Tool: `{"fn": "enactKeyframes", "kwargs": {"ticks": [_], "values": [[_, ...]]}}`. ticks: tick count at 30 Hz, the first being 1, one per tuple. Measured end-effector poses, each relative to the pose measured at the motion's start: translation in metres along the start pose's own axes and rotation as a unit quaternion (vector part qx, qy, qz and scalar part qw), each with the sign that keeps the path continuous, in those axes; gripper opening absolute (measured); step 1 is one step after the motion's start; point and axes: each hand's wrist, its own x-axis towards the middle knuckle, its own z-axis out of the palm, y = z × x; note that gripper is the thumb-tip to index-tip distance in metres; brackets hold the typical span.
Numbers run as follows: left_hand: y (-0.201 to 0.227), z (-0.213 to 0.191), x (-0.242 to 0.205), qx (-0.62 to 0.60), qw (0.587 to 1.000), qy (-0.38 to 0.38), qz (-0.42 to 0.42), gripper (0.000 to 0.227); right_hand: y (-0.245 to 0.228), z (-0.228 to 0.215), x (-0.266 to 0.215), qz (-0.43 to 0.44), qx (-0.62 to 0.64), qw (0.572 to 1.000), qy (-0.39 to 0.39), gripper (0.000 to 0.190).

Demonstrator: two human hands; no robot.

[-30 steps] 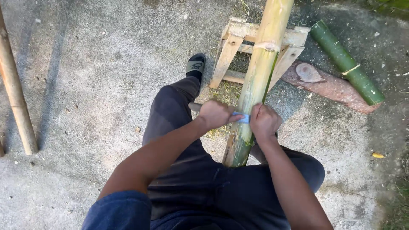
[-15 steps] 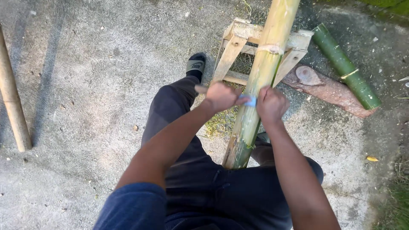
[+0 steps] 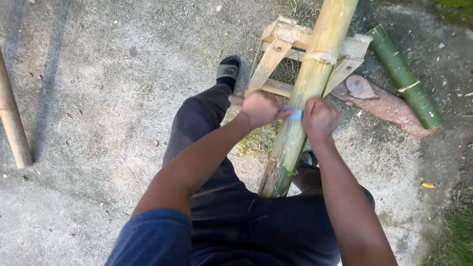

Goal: The recorder uses a knife to strip the outer layer and nodes off a bamboo stalk.

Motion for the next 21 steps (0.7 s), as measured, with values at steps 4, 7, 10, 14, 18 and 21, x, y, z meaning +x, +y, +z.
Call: {"fn": "enactKeyframes", "kwargs": {"ticks": [4,7,10,14,18,21], "values": [[0.017,-0.01,-0.032,-0.001,0.999,0.033,0.017,0.06,-0.008,-0.01,-0.028,-0.013,0.01,1.0,0.002,0.039],[0.017,-0.018,-0.022,0.002,1.0,0.005,0.015,0.06,0.002,-0.009,-0.018,0.0,0.021,1.0,-0.011,0.041],[0.007,-0.013,0.003,-0.03,0.999,-0.02,-0.02,0.06,0.014,-0.004,0.013,0.046,0.038,0.996,-0.065,0.044],[0.0,-0.006,0.026,0.015,0.999,0.047,-0.007,0.062,0.022,-0.002,0.035,-0.027,-0.004,0.998,-0.054,0.045],[0.009,-0.012,0.011,0.008,1.0,0.001,-0.013,0.062,0.018,-0.001,0.015,-0.013,-0.027,0.996,-0.079,0.044],[0.019,-0.008,-0.024,-0.003,1.0,0.026,0.007,0.062,0.004,-0.014,-0.02,-0.009,-0.015,0.996,-0.083,0.044]]}}
